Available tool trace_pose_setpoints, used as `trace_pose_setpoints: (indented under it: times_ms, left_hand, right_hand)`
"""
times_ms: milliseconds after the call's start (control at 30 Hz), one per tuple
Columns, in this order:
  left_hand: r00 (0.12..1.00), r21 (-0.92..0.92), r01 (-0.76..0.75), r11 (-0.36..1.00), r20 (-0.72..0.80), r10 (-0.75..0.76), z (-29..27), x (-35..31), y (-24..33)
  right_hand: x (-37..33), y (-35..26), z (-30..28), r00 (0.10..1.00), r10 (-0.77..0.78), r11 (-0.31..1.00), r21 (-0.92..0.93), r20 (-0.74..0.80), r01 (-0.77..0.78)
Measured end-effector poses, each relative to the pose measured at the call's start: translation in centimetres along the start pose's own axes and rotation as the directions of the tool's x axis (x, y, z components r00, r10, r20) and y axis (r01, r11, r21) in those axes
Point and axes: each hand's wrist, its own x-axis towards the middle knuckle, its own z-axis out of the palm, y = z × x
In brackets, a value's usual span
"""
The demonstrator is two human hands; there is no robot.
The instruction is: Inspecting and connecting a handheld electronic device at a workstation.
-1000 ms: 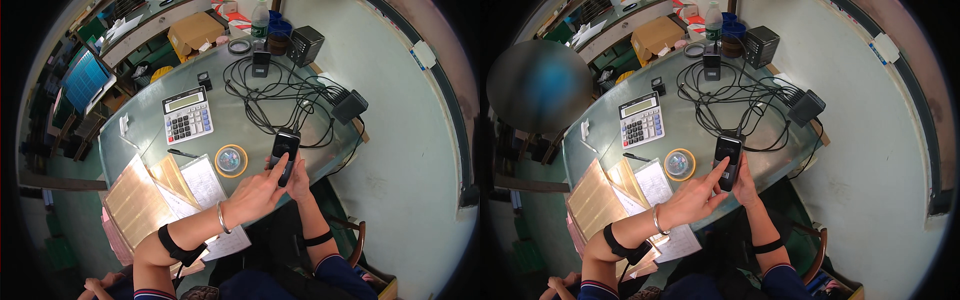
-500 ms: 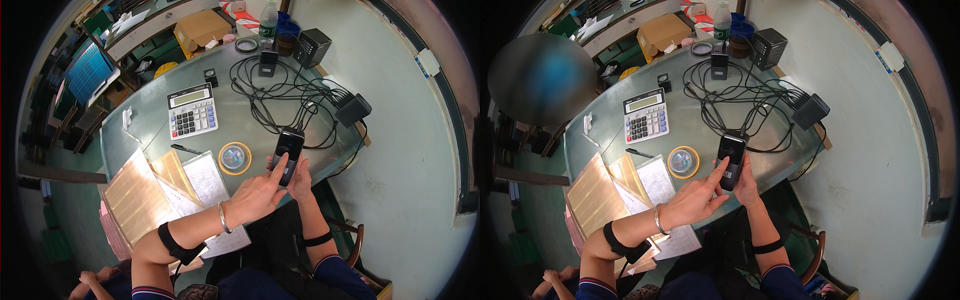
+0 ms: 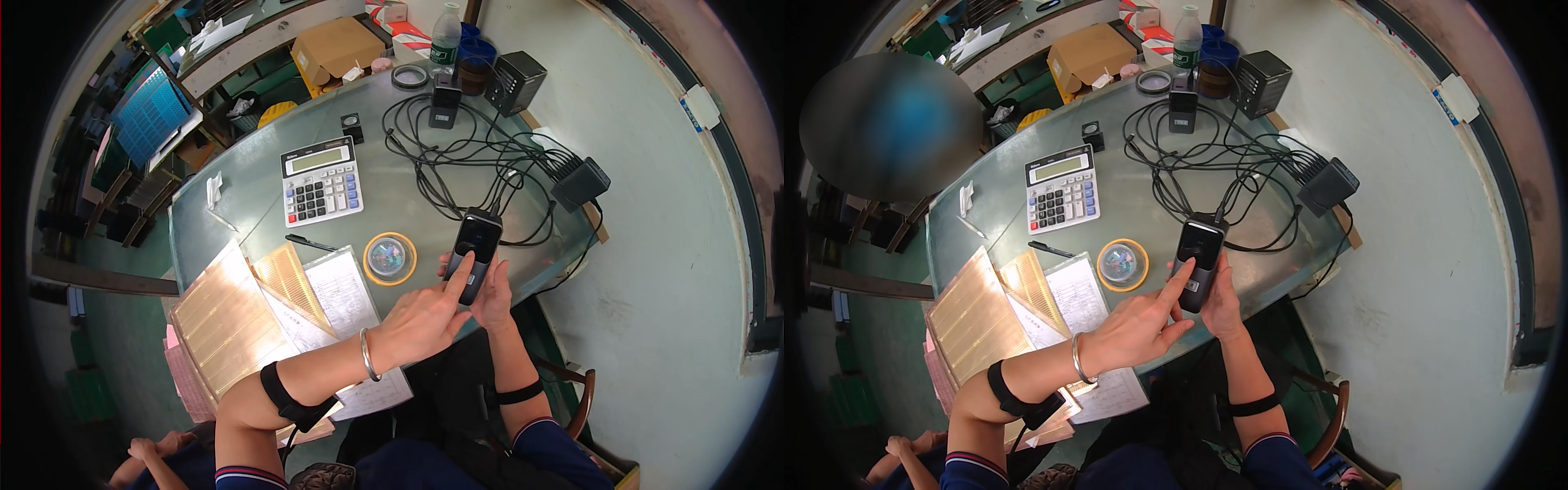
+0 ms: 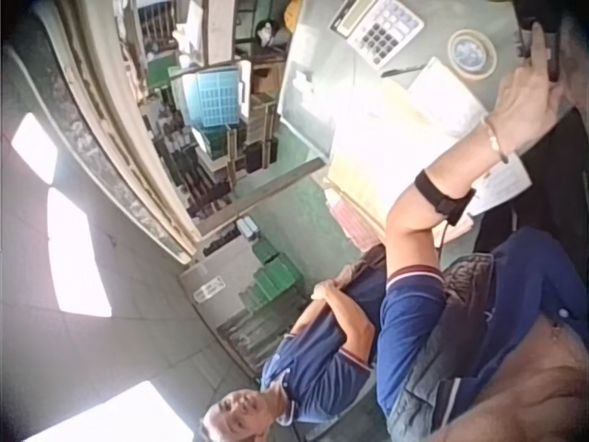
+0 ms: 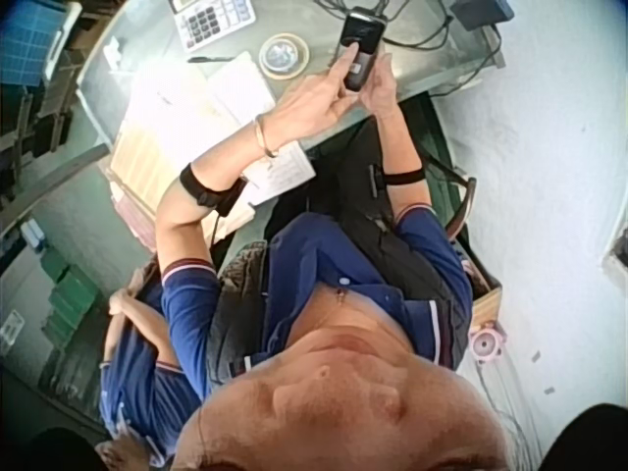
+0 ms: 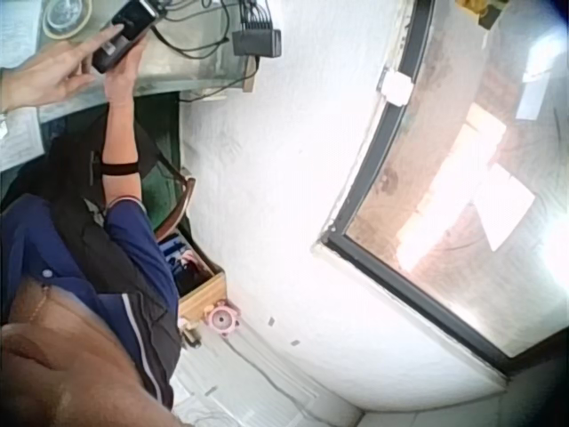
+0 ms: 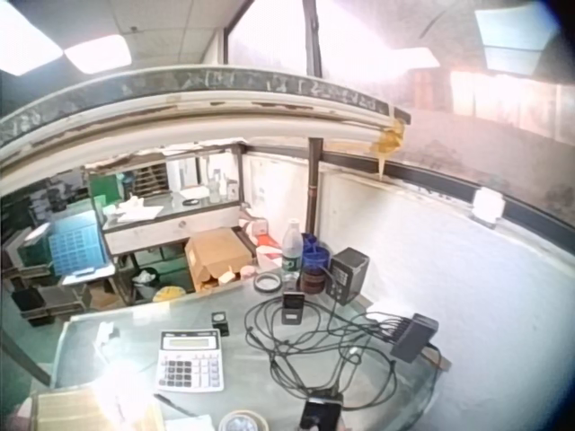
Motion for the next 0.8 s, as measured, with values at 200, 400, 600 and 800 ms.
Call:
trace_pose_setpoints:
  times_ms: [200, 400, 600, 800]
  left_hand:
    - [0.98, 0.024, 0.005, 1.0, -0.198, 0.0, 0.4, -0.1, 0.0]
    - [0.93, 0.063, 0.131, 0.989, -0.354, -0.101, 1.3, 0.7, -0.7]
    - [0.929, 0.015, 0.154, 0.988, -0.344, -0.139, 1.8, 2.3, -0.7]
    - [0.921, 0.082, 0.042, 0.996, -0.389, -0.006, 2.8, 3.9, -1.7]
  right_hand:
    - [-0.3, 0.1, -0.7, 0.999, 0.005, 0.996, 0.088, 0.036, -0.009]
    - [-1.2, -0.6, 1.6, 0.999, 0.011, 0.984, 0.177, 0.043, -0.019]
    - [-1.6, -1.4, -0.2, 0.998, -0.017, 0.999, -0.026, 0.066, 0.019]
    - [-0.6, -7.6, -0.6, 0.983, 0.062, 0.942, -0.316, -0.173, -0.115]
